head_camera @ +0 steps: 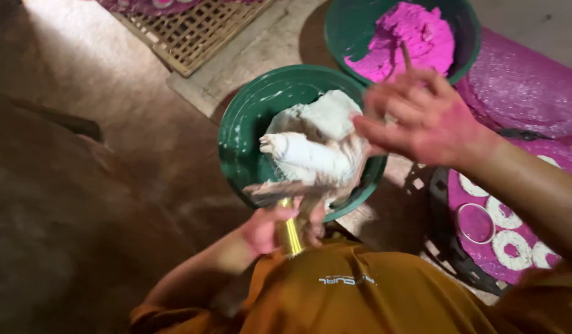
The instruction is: The person uses a wooden tool to scoop white paste from a green bowl and applies it into circular molds on a pink glittery tray. They repeat this process to create multiple white rings, then scoop pink paste and fill the centers of the white rings.
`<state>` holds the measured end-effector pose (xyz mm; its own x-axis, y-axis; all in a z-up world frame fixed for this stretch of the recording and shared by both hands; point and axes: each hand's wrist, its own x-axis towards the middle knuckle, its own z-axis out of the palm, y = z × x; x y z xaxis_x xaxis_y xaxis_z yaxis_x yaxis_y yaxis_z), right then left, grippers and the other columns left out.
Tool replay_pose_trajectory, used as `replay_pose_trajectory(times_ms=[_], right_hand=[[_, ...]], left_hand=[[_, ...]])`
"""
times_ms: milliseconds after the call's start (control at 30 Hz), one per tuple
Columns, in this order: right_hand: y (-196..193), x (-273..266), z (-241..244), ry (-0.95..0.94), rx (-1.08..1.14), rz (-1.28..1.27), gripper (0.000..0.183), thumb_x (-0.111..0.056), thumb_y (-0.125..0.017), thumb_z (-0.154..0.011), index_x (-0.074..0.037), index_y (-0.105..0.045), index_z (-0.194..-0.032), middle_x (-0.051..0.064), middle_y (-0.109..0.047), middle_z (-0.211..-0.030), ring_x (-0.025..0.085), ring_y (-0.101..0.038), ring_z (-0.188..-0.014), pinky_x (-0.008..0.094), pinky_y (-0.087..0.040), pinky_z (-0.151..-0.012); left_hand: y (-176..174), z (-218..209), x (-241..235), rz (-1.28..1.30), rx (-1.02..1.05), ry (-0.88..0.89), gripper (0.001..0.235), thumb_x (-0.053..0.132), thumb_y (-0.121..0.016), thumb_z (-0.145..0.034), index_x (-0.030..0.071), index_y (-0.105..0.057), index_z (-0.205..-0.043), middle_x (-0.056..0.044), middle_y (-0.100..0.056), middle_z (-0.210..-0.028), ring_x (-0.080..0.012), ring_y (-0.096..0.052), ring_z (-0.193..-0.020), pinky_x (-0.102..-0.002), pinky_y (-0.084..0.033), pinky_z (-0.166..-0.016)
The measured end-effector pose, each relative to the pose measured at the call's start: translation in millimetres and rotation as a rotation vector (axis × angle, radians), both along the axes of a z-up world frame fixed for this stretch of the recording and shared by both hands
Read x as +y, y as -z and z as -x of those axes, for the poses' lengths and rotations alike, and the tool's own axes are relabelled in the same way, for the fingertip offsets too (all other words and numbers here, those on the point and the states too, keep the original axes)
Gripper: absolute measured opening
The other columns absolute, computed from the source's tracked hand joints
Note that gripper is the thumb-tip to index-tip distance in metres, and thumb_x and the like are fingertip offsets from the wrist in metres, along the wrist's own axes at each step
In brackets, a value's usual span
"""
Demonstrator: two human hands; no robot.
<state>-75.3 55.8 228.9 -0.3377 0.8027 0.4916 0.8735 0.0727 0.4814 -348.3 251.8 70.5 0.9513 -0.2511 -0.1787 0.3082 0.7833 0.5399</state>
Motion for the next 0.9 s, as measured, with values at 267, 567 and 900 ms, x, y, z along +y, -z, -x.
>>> replay_pose_trajectory(times_ms=[267,567,900], right_hand=[[127,68,7,0.790,0.818,0.802,0.044,-0.049,-0.067,-0.093,-0.017,-0.063,-0.123,0.013,-0.066,-0.122,0.036,-0.064,-0.114,0.048,-0.053,-0.094],[126,98,-4,1.011,0.762,0.910,0.036,-0.020,-0.069,-0.092,-0.011,-0.060,-0.126,0.018,-0.073,-0.115,0.037,-0.071,-0.104,0.049,-0.056,-0.086],[166,166,73,0.485,0.417,0.863,0.031,-0.021,-0.051,-0.106,-0.001,-0.065,-0.126,0.016,-0.074,-0.086,0.032,-0.075,-0.070,0.043,-0.060,-0.054]], left_hand=[[66,-14,46,-1.037,-0.113,-1.116,0.041,0.007,-0.068,-0.097,-0.002,-0.053,-0.134,-0.011,-0.064,-0.119,-0.0213,-0.063,-0.109,-0.034,-0.050,-0.097],[56,-32,52,-1.379,-0.085,-1.361,0.054,0.002,-0.074,-0.093,-0.001,-0.049,-0.142,-0.013,-0.061,-0.132,-0.0242,-0.059,-0.125,-0.036,-0.046,-0.110],[70,-26,49,-1.385,-0.065,-1.411,0.056,-0.004,-0.069,-0.088,0.000,-0.049,-0.140,-0.015,-0.057,-0.135,-0.0277,-0.057,-0.128,-0.036,-0.043,-0.113]])
